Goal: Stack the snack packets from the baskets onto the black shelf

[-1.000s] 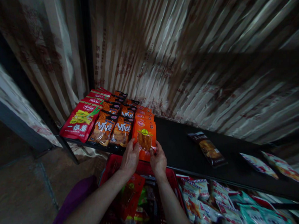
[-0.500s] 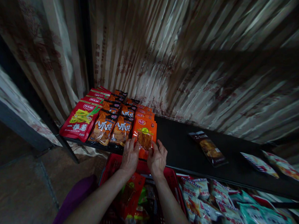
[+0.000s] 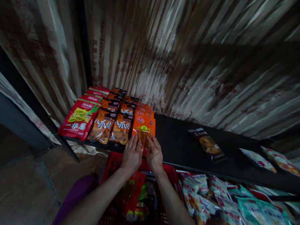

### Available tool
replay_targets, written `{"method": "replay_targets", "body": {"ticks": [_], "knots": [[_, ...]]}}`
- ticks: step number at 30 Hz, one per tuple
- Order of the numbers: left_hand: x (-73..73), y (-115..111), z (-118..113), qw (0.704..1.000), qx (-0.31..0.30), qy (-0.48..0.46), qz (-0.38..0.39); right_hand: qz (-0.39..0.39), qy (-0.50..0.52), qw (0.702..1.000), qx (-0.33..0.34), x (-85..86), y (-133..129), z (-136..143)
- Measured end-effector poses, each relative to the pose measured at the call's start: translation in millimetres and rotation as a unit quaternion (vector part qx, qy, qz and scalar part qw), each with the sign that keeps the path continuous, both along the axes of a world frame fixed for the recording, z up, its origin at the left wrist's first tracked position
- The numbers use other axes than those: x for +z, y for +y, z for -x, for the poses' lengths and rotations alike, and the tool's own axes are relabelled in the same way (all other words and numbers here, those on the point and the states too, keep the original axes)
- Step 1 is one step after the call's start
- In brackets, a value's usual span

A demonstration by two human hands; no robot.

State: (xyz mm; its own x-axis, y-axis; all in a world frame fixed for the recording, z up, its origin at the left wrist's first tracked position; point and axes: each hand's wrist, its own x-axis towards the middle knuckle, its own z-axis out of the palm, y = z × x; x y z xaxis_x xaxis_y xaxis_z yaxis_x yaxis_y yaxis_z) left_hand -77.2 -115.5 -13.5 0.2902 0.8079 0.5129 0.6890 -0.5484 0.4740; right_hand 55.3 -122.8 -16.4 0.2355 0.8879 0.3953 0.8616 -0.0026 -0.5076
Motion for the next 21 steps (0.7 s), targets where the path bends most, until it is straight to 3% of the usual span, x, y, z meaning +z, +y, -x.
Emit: {"method": "replay_targets", "body": {"ticks": [9,21], "knots": [[4.7,-5.0,-0.2,0.999,-0.004,0.028,0.026,0.010,0.000,1.000,0.001,7.7,-1.4,2.3],[2.2,-4.4,-5.4,0.991,0.038,0.125,-0.008,0.005,-0.037,0.999,-0.005,4.4,0.4,4.4]]}}
